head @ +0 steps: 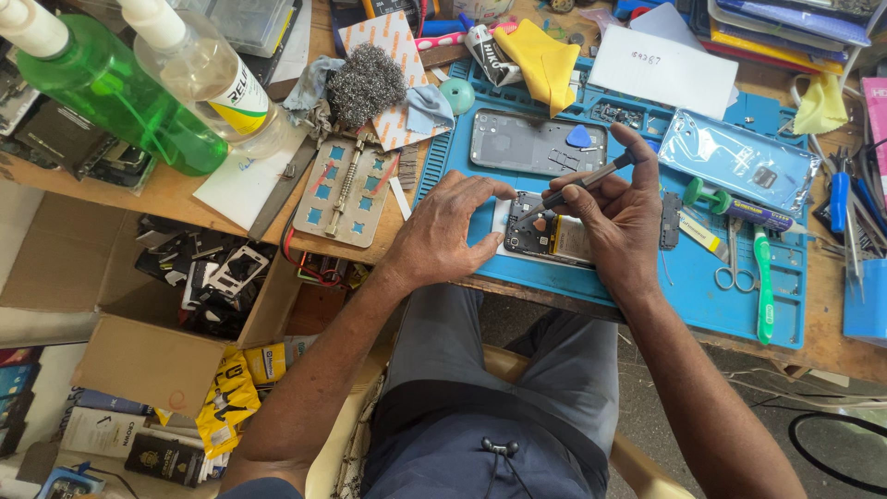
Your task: The person first powers on and taps a smartphone to test it, then opens the phone's back cover and uses a screwdriver to pry and loosen the battery inside the device, working on the repair mat.
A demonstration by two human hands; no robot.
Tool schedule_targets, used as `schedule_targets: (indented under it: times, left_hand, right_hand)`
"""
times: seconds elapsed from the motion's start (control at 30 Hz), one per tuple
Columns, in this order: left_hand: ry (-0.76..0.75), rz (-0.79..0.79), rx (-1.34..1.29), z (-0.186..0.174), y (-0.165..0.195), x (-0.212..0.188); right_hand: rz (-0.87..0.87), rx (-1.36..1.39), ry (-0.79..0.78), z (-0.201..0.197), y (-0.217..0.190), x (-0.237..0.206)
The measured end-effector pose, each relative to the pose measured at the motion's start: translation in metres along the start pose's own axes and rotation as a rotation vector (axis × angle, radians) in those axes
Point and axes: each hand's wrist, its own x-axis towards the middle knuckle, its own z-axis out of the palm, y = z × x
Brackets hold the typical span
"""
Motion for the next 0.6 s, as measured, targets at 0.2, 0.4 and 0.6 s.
schedule_targets:
  times: [0.2,0.4,0.6]
  left_hand:
    - [-0.006,0.002,0.005,0.0003,-0.0008,0.0005]
    - [-0.002,-0.002,-0.011,0.0007,-0.0016,-0.0003]
    - [-0.004,0.014,0.0,-0.0014,0.0003,0.0004]
  right_hand:
    - [0.011,-0.005,0.008,0.0006,0.0003,0.0005]
    - [0.018,-0.014,0.019,0.0011,0.0011,0.0007]
    - [-0.01,0.003,-0.002,-0.001,0.0041,-0.001]
